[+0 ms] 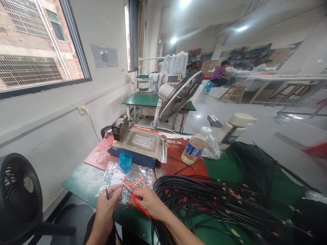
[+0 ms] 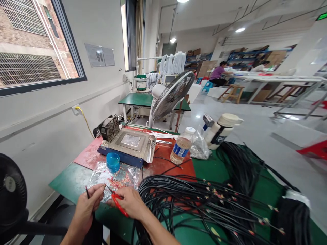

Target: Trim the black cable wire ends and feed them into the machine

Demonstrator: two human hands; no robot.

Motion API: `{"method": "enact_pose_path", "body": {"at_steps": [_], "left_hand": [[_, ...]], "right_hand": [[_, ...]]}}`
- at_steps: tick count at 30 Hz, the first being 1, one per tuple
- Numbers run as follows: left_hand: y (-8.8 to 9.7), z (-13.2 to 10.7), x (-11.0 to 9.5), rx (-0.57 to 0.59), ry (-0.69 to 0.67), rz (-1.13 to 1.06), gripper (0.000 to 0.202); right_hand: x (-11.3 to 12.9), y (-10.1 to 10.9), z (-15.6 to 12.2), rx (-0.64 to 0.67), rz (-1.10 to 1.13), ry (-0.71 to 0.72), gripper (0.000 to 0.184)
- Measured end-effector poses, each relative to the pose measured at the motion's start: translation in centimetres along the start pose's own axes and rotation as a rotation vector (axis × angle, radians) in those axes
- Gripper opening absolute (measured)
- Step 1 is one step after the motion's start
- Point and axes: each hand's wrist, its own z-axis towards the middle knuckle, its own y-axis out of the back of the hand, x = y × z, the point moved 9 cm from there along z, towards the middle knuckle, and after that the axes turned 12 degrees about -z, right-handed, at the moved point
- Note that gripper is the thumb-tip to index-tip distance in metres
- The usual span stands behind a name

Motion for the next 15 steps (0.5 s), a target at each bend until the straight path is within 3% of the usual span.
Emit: {"method": "enact_pose_path", "body": {"at_steps": [8,15], "left_hand": [[-0.5,0.2,-0.5,0.021,0.002,0.056,0.036],[-0.5,0.9,0.7,0.059,0.055,0.050,0.037]], "right_hand": [[-0.2,0.0,0.3,-0.011,0.028,0.005,0.053],[-1.2,-0.1,0.5,-0.030,0.005,-0.107,0.044]]}}
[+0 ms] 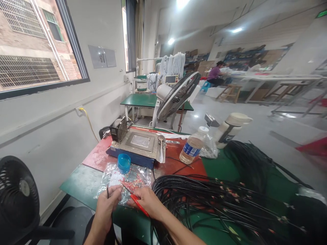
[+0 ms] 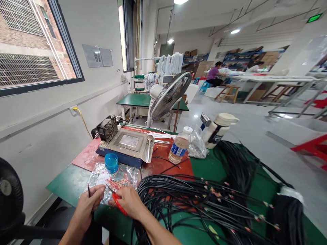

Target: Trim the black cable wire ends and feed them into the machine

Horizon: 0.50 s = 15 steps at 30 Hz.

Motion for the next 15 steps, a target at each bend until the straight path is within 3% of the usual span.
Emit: {"method": "enact_pose_path", "body": {"at_steps": [4,10,15], "left_hand": [[-0.2,0.2,0.9,0.018,0.033,-0.047,0.041],[-2.3,-1.5,2.4,0.177,0.144,-0.166,0.045],[-2.9,-2.4,3.2,0.215,0.181,-0.115,0.038]], "right_hand": [[-0.2,0.3,0.1,-0.058,0.150,0.020,0.045],[-0.5,0.3,-0.2,-0.001,0.714,-0.073,0.049],[0.2,0.2,-0.3,0.047,0.793,-0.047,0.047]]}}
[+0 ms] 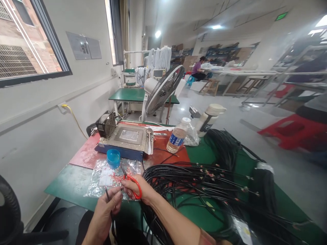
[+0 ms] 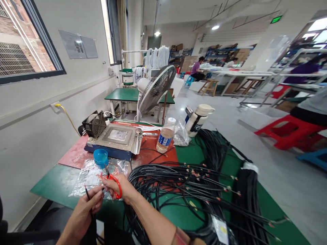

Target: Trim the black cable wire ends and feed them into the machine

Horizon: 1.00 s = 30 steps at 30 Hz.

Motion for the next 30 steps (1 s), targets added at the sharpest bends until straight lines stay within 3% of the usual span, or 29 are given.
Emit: {"method": "enact_pose_path", "body": {"at_steps": [5,10,15,21,30], "left_hand": [[0.0,0.0,0.1,0.001,-0.026,0.003,0.034],[0.3,-0.2,-0.1,-0.017,-0.061,0.023,0.030],[-0.4,-0.4,-0.2,0.046,-0.061,0.031,0.032],[-1.3,-0.6,-0.3,0.108,-0.059,0.022,0.029],[-1.8,-0.7,-0.6,0.152,-0.067,0.034,0.028]], "right_hand": [[-0.3,-0.4,0.1,0.044,-0.029,0.021,0.047],[0.2,-0.2,0.0,-0.007,-0.158,0.109,0.045],[-0.6,-1.5,-0.2,0.140,0.021,-0.019,0.046],[-1.2,-1.8,-0.4,0.179,0.115,-0.099,0.041],[-0.4,-1.8,-0.6,0.162,0.107,-0.037,0.049]]}}
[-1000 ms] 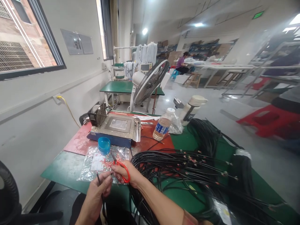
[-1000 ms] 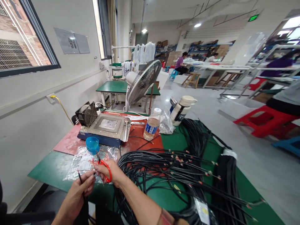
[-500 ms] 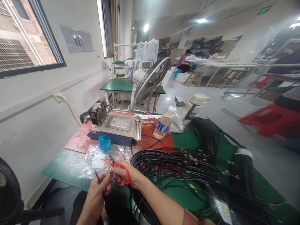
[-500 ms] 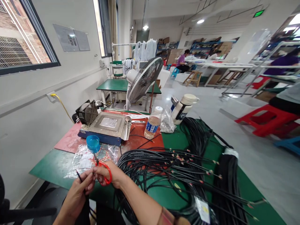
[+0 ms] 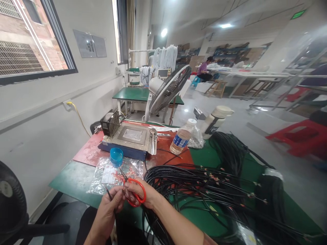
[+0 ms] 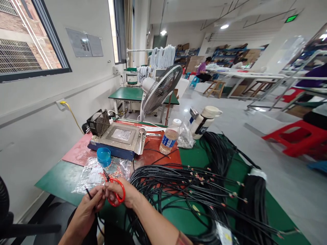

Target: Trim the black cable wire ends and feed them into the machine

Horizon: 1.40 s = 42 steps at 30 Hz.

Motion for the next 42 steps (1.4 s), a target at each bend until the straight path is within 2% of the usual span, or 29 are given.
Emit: {"method": "enact_pose_path", "body": {"at_steps": [11,17,26,33,42], "left_hand": [[0.8,-0.1,-0.1,-0.081,-0.068,0.003,0.027],[0.2,0.0,-0.3,-0.031,-0.069,0.007,0.027],[-0.1,0.0,0.3,0.062,-0.033,-0.018,0.023],[-0.2,0.1,0.1,0.088,0.001,0.042,0.028],[0.2,-0.1,0.1,0.104,0.002,0.122,0.025]], "right_hand": [[-0.1,0.3,0.2,-0.039,-0.115,0.063,0.041],[-0.1,0.0,0.3,-0.013,-0.037,0.059,0.049],[-0.9,0.2,0.3,-0.038,0.006,-0.029,0.044],[-0.2,-0.1,0.1,-0.027,-0.027,-0.002,0.051],[-0.4,-0.1,0.0,-0.023,-0.040,-0.062,0.040]]}}
